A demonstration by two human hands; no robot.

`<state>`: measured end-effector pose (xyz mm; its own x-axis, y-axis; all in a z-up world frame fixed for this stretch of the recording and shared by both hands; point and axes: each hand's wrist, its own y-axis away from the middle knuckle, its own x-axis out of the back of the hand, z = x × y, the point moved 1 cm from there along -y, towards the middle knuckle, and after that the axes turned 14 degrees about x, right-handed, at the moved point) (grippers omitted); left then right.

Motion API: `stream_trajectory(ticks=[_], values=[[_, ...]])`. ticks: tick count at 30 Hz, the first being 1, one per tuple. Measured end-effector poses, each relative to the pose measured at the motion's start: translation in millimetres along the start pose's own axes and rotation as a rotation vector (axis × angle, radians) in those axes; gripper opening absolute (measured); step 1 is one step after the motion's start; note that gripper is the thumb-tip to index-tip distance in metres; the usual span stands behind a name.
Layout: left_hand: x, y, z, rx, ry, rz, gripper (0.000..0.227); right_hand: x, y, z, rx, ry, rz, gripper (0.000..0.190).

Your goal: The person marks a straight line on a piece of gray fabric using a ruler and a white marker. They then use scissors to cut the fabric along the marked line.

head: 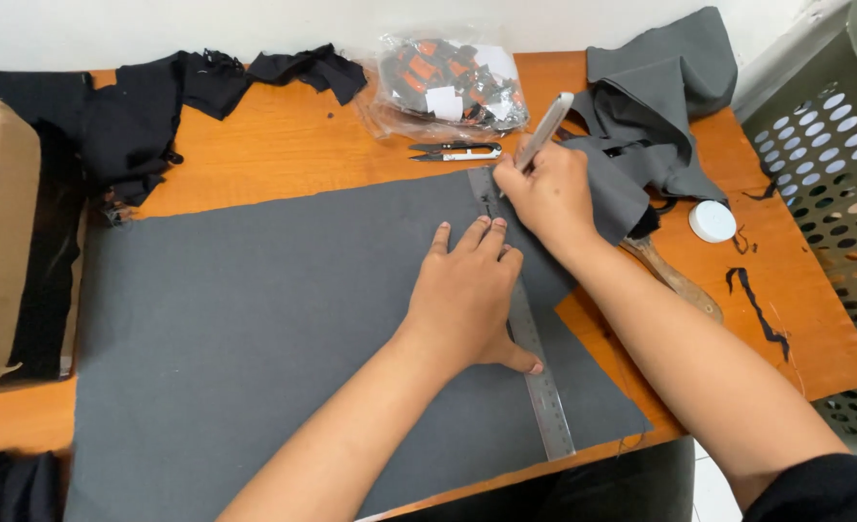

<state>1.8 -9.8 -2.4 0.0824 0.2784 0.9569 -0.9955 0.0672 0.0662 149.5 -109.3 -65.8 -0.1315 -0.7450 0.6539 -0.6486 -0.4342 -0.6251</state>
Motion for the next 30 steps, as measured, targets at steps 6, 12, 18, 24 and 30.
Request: stream_trajectory(ticks=[6, 12, 18, 24, 30], values=[[1, 0, 1, 0.000, 0.015, 0.007, 0.091, -23, -20, 19, 0.014, -0.020, 0.113, 0.025], [7, 2, 2, 0.011, 0.014, -0.040, 0.091, -22, -21, 17, 0.015, -0.030, 0.127, 0.028], [7, 2, 2, 0.014, 0.010, -0.044, 0.090, -14, -11, 1, 0.025, -0.002, 0.160, 0.026], [3, 2, 0, 0.005, 0.007, -0.018, 0.091, 10, 20, -16, 0.074, 0.073, 0.125, 0.029], [2, 1, 1, 0.010, -0.008, -0.023, 0.094, 36, 53, -42, -0.005, 0.009, 0.056, 0.034]])
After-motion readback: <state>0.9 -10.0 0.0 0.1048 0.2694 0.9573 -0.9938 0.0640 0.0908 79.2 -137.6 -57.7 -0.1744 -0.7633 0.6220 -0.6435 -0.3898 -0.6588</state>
